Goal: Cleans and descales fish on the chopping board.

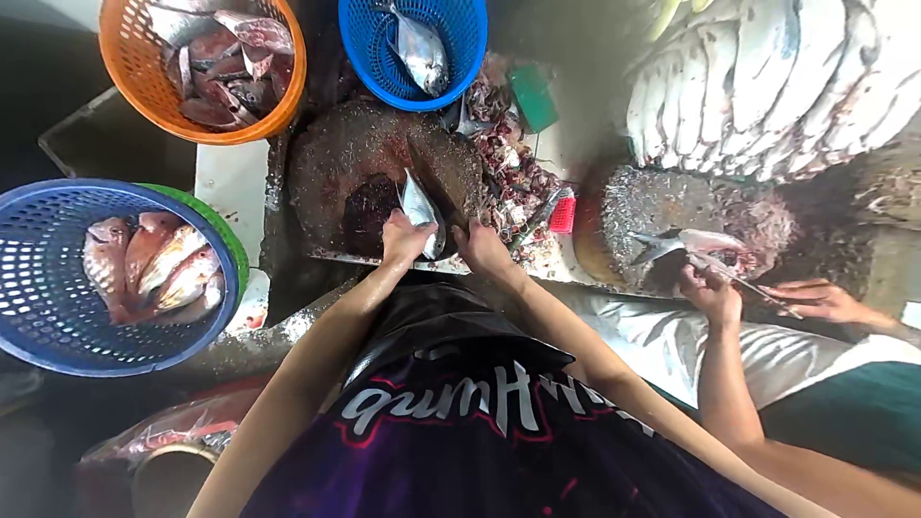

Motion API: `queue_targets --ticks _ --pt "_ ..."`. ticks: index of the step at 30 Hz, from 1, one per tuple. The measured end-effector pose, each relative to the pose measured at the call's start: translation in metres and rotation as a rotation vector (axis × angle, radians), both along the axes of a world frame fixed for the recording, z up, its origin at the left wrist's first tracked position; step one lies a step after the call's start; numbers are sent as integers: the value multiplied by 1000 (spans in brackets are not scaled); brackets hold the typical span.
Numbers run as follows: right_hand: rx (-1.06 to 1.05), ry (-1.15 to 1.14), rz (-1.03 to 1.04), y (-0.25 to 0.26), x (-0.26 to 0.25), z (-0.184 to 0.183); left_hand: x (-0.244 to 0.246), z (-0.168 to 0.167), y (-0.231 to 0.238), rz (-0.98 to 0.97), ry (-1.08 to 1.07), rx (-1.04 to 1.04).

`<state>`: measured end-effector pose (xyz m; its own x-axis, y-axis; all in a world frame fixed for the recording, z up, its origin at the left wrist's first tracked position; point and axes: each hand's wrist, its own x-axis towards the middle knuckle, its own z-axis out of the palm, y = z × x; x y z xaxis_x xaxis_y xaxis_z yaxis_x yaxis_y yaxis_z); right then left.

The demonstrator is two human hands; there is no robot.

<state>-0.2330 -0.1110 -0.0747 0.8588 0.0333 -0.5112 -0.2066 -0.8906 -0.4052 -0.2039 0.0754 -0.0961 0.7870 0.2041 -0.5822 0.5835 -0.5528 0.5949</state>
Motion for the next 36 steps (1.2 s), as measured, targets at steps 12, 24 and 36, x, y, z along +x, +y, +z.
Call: queue_targets --ticks 12,24,36 --pt "136 -215 -94 -7 -8 22 -11 12 -3 15 59 -86" --pt "-9 72 2 6 -10 4 -32 9 33 46 -23 -294" --pt "256 -513 -89 10 42 66 5 2 92 218 -396 11"
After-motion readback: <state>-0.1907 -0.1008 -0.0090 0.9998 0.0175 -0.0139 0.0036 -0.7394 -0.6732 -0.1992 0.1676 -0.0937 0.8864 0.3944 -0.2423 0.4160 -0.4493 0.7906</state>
